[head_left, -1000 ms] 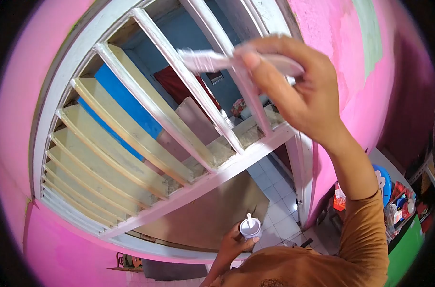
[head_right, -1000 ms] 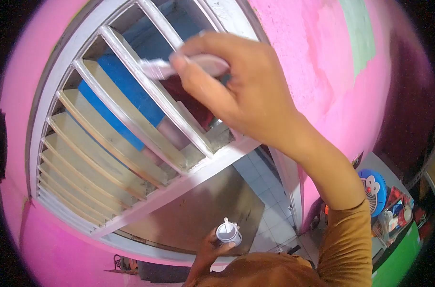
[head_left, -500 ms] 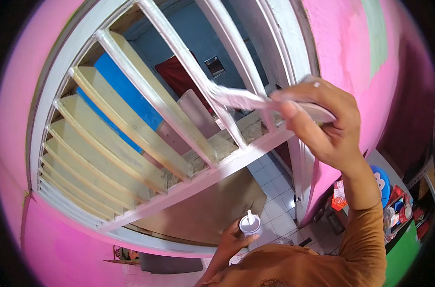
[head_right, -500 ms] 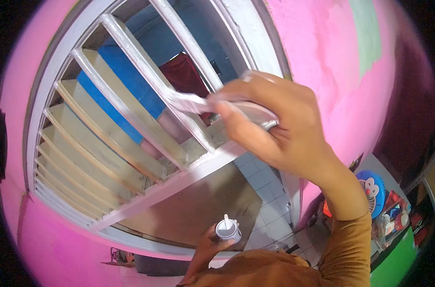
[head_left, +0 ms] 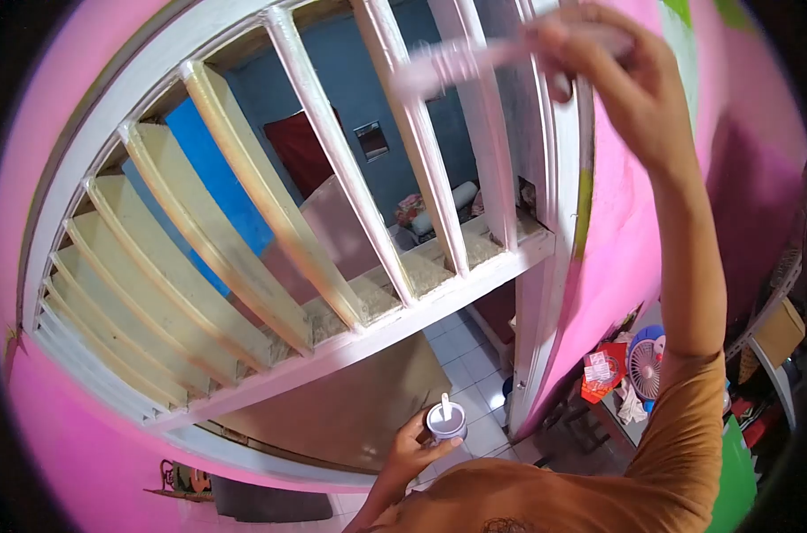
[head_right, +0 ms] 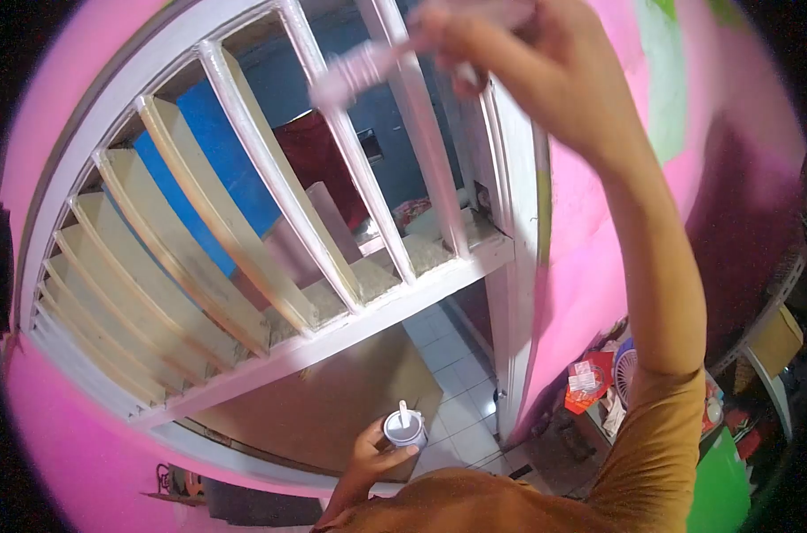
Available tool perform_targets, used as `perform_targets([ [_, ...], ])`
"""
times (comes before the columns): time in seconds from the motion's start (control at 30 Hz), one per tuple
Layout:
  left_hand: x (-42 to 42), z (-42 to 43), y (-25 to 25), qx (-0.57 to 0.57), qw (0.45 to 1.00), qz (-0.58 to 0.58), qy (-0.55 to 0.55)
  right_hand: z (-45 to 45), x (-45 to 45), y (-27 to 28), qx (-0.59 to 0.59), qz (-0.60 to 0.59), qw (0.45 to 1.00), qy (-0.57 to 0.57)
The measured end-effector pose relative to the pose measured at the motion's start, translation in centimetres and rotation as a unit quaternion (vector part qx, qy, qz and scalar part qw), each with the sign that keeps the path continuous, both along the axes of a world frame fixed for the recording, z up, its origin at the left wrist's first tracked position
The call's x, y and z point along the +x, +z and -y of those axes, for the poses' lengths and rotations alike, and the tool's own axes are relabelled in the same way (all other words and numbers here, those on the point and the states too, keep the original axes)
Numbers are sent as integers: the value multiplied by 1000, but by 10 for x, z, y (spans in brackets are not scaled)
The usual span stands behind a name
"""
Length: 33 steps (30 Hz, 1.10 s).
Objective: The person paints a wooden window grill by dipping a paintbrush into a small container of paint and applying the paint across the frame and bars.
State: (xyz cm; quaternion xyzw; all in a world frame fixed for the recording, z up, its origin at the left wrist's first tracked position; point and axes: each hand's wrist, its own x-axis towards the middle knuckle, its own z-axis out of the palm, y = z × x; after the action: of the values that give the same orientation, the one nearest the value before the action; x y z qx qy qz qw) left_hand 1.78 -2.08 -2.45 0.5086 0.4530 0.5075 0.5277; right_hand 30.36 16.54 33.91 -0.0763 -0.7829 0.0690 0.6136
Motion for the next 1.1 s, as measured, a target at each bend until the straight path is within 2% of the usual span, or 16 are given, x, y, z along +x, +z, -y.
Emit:
perform_targets([
  [0.03, -2, 0, 1, 6, 1000, -7, 0, -1, 2, 20, 37, -6, 999, -16],
  [0.07, -3, 1, 1, 12, 1000, -14, 1, -3, -3, 36, 14, -72, 996, 43],
  [0.1, -4, 1, 4, 12, 1000, -9, -5, 0, -5, 46, 30, -90, 994, 53],
  [0.2, -8, 1, 11, 25, 999, -29, -19, 15, -22, 44, 40, -168, 984, 50],
  [0.27, -10, -2, 7, 39, 999, -5, -27, 6, -9, 21, 80, -81, 992, -57],
  [0.3, -9, -1, 10, 37, 999, 2, -25, 13, -7, 8, 50, -46, 992, -103],
  [0.37, -15, 0, 9, 31, 999, 4, -32, 21, -6, -27, -41, -23, 998, -36],
  [0.47, -23, 1, 5, 13, 999, 15, -41, 44, -3, -81, -133, 46, 989, -53],
  [0.57, -31, 2, -1, -1, 999, 40, -30, 58, 4, -99, -134, 143, 976, -93],
  [0.67, -36, 2, -4, -10, 999, 33, -36, 61, 2, -86, -155, 135, 974, -99],
  [0.77, -39, 4, 6, -5, 999, 20, -45, 53, -2, -51, -110, 91, 981, -129],
  [0.8, -39, 4, 6, -5, 999, 16, -48, 50, -1, -36, -78, 76, 980, -164],
  [0.93, -41, 3, -1, 7, 998, 22, -61, 40, -14, 16, 70, -36, 988, -130],
  [1.03, -41, 5, -5, 2, 997, 46, -59, 46, -26, 10, 62, -91, 985, -131],
  [1.1, -41, 5, -1, -6, 997, 39, -60, 51, -26, -16, 47, -56, 984, -165],
])
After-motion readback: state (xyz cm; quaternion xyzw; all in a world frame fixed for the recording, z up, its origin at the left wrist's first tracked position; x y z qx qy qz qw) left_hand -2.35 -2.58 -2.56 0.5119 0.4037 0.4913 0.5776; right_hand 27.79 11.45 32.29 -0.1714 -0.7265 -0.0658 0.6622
